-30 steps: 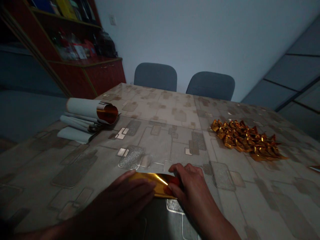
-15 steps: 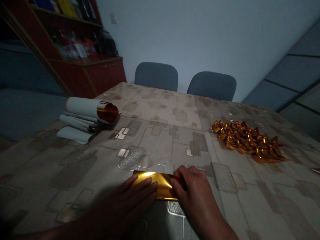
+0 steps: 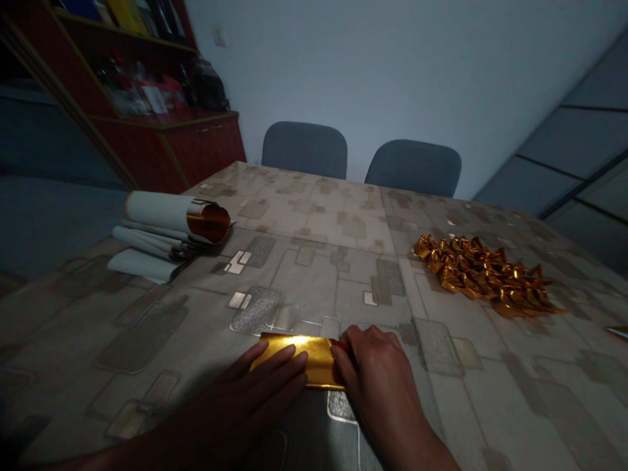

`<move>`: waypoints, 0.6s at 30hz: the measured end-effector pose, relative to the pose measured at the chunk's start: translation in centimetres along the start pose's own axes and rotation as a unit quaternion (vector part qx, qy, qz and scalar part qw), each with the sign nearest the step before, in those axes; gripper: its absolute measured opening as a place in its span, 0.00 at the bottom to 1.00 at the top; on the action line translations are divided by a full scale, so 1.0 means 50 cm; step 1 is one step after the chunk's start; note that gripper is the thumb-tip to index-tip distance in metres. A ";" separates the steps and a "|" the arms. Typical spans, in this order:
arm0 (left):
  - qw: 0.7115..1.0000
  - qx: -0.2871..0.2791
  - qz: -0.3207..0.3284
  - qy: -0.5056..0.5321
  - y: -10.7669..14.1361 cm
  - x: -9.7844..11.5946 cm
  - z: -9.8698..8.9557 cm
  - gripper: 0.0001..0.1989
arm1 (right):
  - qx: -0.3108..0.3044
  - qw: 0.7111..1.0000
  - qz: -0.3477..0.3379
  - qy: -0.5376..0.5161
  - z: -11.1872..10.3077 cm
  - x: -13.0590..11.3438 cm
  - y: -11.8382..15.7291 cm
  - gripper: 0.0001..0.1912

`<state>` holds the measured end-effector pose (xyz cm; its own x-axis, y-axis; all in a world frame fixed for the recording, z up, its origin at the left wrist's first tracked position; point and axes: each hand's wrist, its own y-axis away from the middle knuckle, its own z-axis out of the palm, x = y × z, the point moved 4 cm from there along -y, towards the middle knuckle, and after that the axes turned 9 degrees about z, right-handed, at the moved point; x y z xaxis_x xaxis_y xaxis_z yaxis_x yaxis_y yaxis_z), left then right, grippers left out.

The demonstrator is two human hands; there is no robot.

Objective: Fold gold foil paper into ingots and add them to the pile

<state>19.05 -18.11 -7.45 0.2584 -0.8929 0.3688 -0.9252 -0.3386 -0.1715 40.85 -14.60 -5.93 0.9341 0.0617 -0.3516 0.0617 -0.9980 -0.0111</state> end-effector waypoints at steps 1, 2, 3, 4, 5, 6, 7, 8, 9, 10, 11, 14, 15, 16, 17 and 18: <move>1.000 0.000 0.001 -0.002 0.000 0.001 -0.001 0.51 | -0.001 1.000 0.001 0.004 0.000 0.000 0.000 0.11; 1.000 0.000 -0.001 -0.002 -0.001 0.001 -0.002 0.51 | -0.001 1.000 0.001 0.008 0.000 0.000 0.000 0.11; 1.000 0.001 -0.001 -0.002 -0.001 0.001 -0.002 0.51 | -0.001 1.000 0.000 0.012 0.000 -0.001 -0.001 0.11; 1.000 0.005 -0.002 -0.001 -0.002 0.000 -0.002 0.51 | -0.002 1.000 -0.002 0.016 0.000 -0.001 -0.001 0.11; 1.000 0.006 -0.006 -0.002 -0.002 -0.001 0.000 0.51 | -0.003 1.000 -0.003 0.020 0.000 0.000 -0.001 0.11; 1.000 0.011 -0.001 -0.005 -0.003 -0.001 0.002 0.51 | -0.004 1.000 -0.003 0.025 0.001 0.000 -0.002 0.11; 1.000 0.014 0.003 -0.009 -0.003 -0.002 0.004 0.51 | -0.003 1.000 -0.004 0.029 0.002 0.000 -0.002 0.11; 1.000 0.017 0.007 -0.011 -0.003 -0.002 0.007 0.52 | 0.000 0.999 -0.006 0.033 0.002 0.000 -0.002 0.11; 1.000 0.014 0.010 -0.013 -0.003 -0.003 0.010 0.52 | 0.005 0.999 -0.008 0.036 0.002 -0.001 -0.003 0.10; 1.000 0.006 0.008 -0.013 -0.003 -0.005 0.015 0.53 | 0.011 0.999 -0.011 0.040 0.002 -0.002 -0.003 0.10; 1.000 -0.005 0.005 -0.011 -0.003 -0.007 0.020 0.53 | 0.018 0.999 -0.014 0.045 0.001 -0.003 -0.003 0.09; 1.000 -0.026 -0.006 0.000 -0.001 -0.012 0.036 0.54 | 0.041 0.996 -0.025 0.069 -0.002 -0.010 -0.002 0.08; 1.000 -0.023 -0.008 0.003 0.000 -0.014 0.041 0.55 | 0.048 0.995 -0.027 0.078 -0.003 -0.012 -0.001 0.08; 1.000 -0.020 -0.009 0.004 0.001 -0.016 0.046 0.55 | 0.053 0.994 -0.028 0.086 -0.003 -0.014 -0.001 0.08; 1.000 -0.019 -0.009 0.004 0.002 -0.018 0.051 0.55 | 0.056 0.994 -0.026 0.093 -0.003 -0.014 0.000 0.08; 1.000 -0.019 -0.009 0.005 0.003 -0.019 0.055 0.56 | 0.057 0.993 -0.021 0.097 -0.003 -0.014 0.000 0.08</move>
<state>19.44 -18.12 -10.35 0.2731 -0.8838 0.3799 -0.9301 -0.3434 -0.1303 40.27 -14.63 -5.54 0.9826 0.0930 -0.1608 0.0719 -0.9886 -0.1325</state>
